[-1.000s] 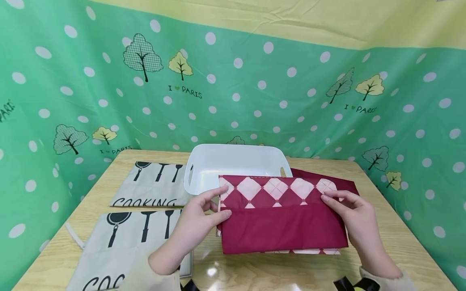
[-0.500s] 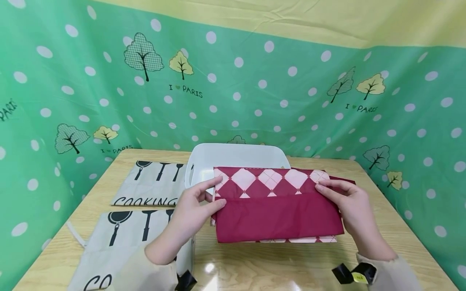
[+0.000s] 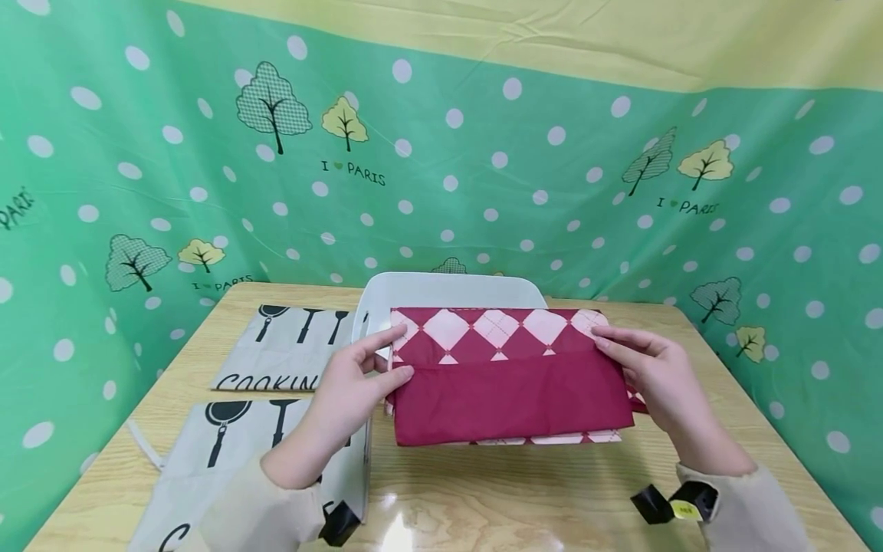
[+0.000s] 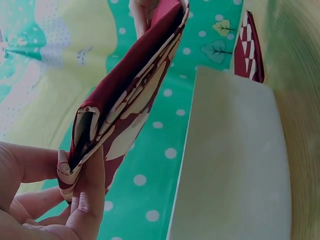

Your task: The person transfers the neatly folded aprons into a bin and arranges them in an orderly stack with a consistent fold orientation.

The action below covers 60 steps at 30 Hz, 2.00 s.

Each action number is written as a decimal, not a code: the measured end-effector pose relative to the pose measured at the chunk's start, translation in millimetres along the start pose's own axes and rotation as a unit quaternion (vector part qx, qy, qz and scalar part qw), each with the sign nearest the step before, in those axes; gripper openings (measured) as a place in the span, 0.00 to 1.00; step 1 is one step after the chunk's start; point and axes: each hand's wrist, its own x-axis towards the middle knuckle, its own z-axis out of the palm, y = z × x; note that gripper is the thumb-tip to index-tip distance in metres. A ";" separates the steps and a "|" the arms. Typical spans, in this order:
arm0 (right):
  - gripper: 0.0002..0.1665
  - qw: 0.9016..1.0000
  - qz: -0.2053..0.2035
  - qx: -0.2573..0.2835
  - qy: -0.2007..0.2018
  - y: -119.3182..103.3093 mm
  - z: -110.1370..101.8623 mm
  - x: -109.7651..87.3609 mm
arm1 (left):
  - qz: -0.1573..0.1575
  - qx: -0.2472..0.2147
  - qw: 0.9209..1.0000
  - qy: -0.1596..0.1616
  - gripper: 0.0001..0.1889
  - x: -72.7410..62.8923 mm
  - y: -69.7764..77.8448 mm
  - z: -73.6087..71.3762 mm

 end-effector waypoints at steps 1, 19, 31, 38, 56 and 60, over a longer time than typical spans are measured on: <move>0.14 1.000 -0.005 0.005 -0.009 -1.0 -0.3 0.7 | 0.000 0.001 1.000 0.000 0.29 0.7 0.8 -1.2; 0.35 0.997 -0.041 -0.049 -0.033 -14.0 8.5 16.2 | 0.022 0.005 1.000 0.002 0.27 18.2 0.6 -15.5; 0.38 0.997 -0.027 -0.070 -0.019 -19.7 17.1 25.3 | 0.021 0.019 1.000 -0.001 0.25 32.4 1.3 -20.6; 0.37 0.998 -0.020 -0.067 -0.004 -18.2 23.1 33.6 | 0.018 0.033 0.999 0.007 0.25 43.5 0.1 -23.1; 0.34 0.997 -0.014 -0.071 0.019 -21.6 32.8 55.9 | -0.009 0.037 0.999 0.004 0.24 70.4 -0.7 -30.0; 0.33 0.998 -0.010 -0.054 0.027 -19.1 35.9 60.4 | -0.014 0.043 0.999 0.004 0.25 74.4 -3.3 -30.3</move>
